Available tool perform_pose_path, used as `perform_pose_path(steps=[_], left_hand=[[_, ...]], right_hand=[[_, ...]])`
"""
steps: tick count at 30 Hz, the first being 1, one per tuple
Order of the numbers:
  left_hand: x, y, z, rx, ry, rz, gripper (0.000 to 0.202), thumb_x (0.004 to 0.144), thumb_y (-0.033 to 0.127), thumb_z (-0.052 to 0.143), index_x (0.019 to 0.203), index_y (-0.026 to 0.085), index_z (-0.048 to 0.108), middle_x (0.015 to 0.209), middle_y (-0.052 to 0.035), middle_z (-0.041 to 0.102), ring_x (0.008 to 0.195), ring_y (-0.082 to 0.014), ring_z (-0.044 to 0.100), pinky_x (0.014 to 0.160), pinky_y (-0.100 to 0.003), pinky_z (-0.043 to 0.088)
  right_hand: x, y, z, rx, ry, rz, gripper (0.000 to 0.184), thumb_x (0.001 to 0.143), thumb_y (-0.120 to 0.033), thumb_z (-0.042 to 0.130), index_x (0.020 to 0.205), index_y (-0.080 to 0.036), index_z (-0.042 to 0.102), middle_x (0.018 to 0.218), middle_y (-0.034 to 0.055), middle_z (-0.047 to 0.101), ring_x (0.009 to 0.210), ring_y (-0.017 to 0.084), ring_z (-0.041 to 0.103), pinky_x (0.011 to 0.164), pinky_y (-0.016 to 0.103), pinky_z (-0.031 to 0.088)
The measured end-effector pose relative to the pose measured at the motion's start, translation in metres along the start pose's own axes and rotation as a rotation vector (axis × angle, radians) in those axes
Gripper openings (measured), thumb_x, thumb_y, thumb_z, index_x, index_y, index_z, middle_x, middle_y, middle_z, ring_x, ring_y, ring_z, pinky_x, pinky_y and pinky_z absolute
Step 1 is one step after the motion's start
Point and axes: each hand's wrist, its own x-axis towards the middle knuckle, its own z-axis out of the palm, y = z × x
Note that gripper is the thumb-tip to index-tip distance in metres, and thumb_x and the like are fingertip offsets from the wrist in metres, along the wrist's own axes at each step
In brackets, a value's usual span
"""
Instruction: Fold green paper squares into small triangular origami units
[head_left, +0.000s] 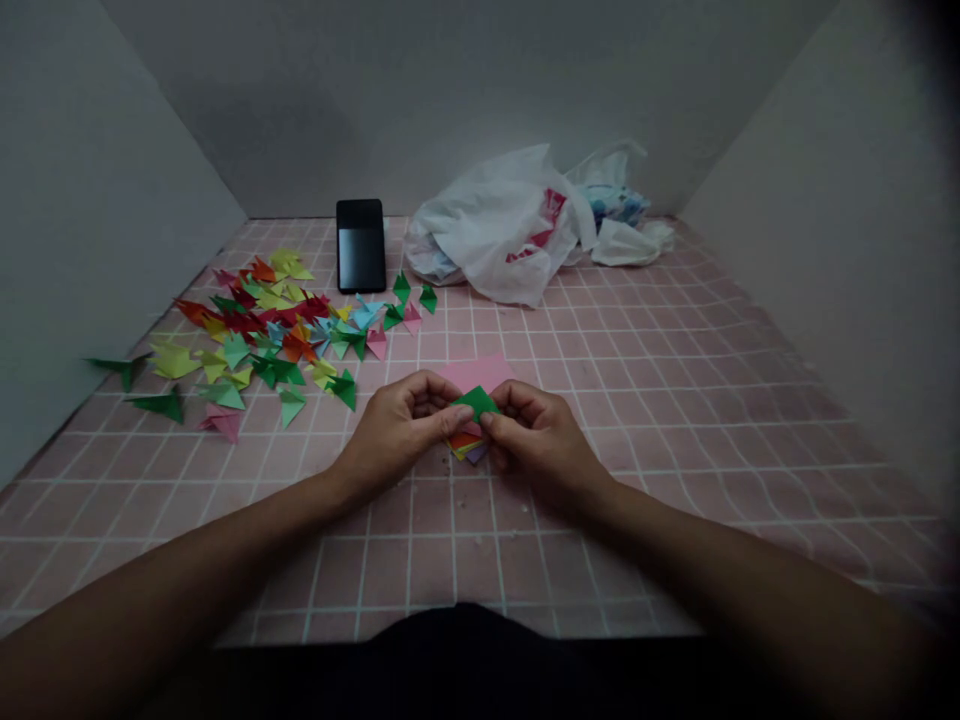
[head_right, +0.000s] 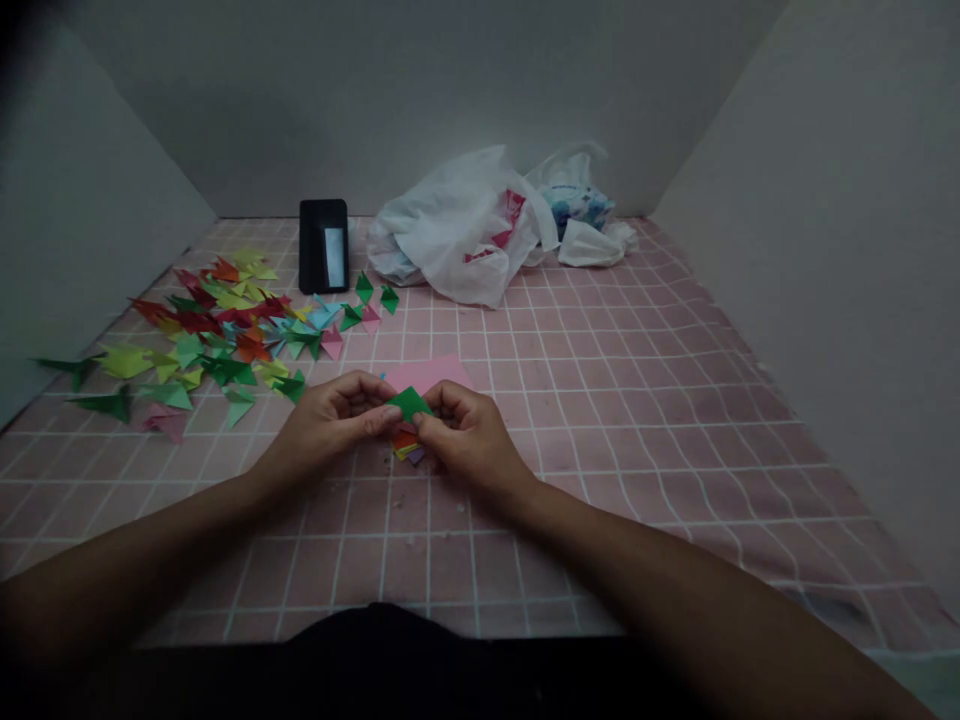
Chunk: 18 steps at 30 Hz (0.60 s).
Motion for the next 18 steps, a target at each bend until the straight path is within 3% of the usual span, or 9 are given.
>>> perform_pose_path(steps=[4, 9, 14, 18], left_hand=[[-0.0018, 0.0009, -0.0003, 0.028, -0.072, -0.059, 0.021, 0.082, 0.033, 0.074, 0.078, 0.013, 0.068, 0.071, -0.0017, 0.071, 0.065, -0.0107, 0.065, 0.064, -0.022, 0.051], [-0.0019, -0.0007, -0.0004, -0.026, -0.077, -0.049, 0.021, 0.082, 0.032, 0.075, 0.076, 0.014, 0.067, 0.068, -0.0007, 0.07, 0.063, -0.0105, 0.065, 0.063, -0.022, 0.051], [-0.0026, -0.0024, 0.0008, -0.1, -0.086, -0.079, 0.022, 0.078, 0.03, 0.079, 0.085, 0.014, 0.067, 0.077, -0.0013, 0.073, 0.071, -0.0121, 0.07, 0.071, -0.024, 0.056], [-0.0015, -0.0031, 0.0004, -0.081, -0.091, -0.093, 0.019, 0.078, 0.028, 0.077, 0.081, 0.014, 0.064, 0.071, -0.0011, 0.072, 0.065, -0.0125, 0.069, 0.067, -0.025, 0.056]], right_hand=[[0.0003, 0.0004, -0.0013, 0.007, -0.031, 0.014, 0.02, 0.079, -0.031, 0.073, 0.076, -0.018, 0.058, 0.056, -0.0042, 0.062, 0.042, 0.007, 0.05, 0.041, 0.02, 0.034], [0.001, 0.0028, -0.0035, 0.058, -0.07, 0.024, 0.02, 0.082, -0.033, 0.072, 0.076, -0.018, 0.059, 0.06, -0.0025, 0.064, 0.042, 0.006, 0.05, 0.042, 0.021, 0.034], [0.0018, 0.0062, -0.0047, 0.012, -0.067, 0.034, 0.019, 0.083, -0.034, 0.071, 0.078, -0.018, 0.06, 0.059, -0.0029, 0.063, 0.043, 0.007, 0.051, 0.044, 0.022, 0.035], [0.0023, 0.0066, -0.0053, 0.016, -0.085, 0.024, 0.019, 0.084, -0.032, 0.072, 0.082, -0.018, 0.06, 0.068, -0.0003, 0.069, 0.05, 0.008, 0.057, 0.051, 0.023, 0.043]])
